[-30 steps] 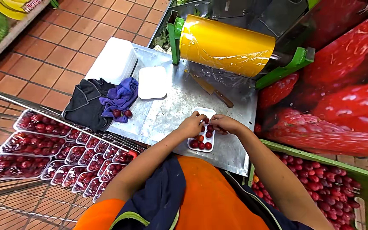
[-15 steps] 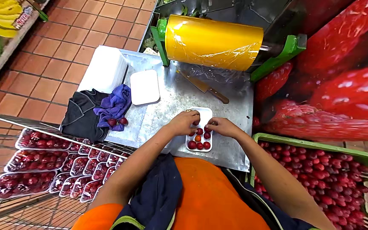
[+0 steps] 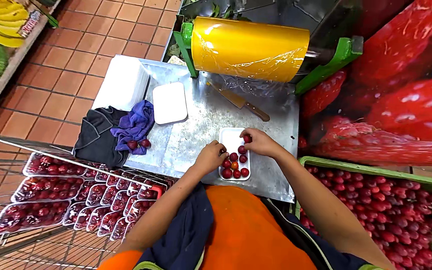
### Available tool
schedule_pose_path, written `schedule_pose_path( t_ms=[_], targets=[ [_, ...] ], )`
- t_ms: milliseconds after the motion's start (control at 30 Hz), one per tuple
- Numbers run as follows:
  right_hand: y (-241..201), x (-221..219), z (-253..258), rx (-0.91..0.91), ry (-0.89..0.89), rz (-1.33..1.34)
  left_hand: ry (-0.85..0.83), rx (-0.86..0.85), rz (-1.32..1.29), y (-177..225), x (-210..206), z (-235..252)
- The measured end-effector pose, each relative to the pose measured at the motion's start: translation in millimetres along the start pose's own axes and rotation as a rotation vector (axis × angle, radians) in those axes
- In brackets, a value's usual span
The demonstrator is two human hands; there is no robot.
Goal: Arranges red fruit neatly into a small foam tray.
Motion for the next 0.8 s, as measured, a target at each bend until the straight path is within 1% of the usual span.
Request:
schedule_pose_path(
  t_ms=[67, 133, 200, 233, 300, 367, 433, 500, 667, 733, 800],
  targets=[
    [-14, -10, 10, 0.069, -0.011, -0.126, 0.075, 0.024, -0.018, 2, -3, 1],
    [-23, -19, 16, 0.093, -0.087, -0.187, 0.14, 0.022, -0.042, 9, -3, 1],
    [-24, -22, 15, 0.095, -0.146, -0.153, 0.176, -0.041, -0.048, 12, -2, 3],
    [-21, -22, 13, 0.089, -0.139, -0.102, 0.171, -0.089, -0.037, 12, -2, 5],
    [-9, -22, 6, 0.072, -0.077, 0.036, 0.135, -0.162, 0.011, 12, -2, 8],
    [8, -25, -4, 0.05, -0.004, 0.165, 0.12, -0.187, 0.08, 11, -5, 10],
    [23, -29, -14, 0.045, 0.055, 0.219, 0.138, -0.189, 0.143, 10, -7, 11],
    [34, -37, -23, 0.072, 0.124, 0.222, 0.151, -0.192, 0.204, 12, -8, 11],
    [40, -61, -50, 0.211, 0.283, 0.176, 0.061, -0.283, 0.358, 28, -16, 14],
    [36, -74, -85, 0.208, 0.419, 0.106, 0.068, -0.306, 0.432, 35, -18, 10],
    [43, -90, -130, 0.21, 0.64, 0.049, 0.078, -0.334, 0.453, 41, -17, 11]
  ],
)
Point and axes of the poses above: each hand's wrist, its own z-axis towards the middle knuckle, its own x-axis out of the back of the hand, y = z × x, the point moved 1 cm from there along z, towards the middle knuckle, and after that the axes turned 11 degrees about -y, right-handed, at the moved point
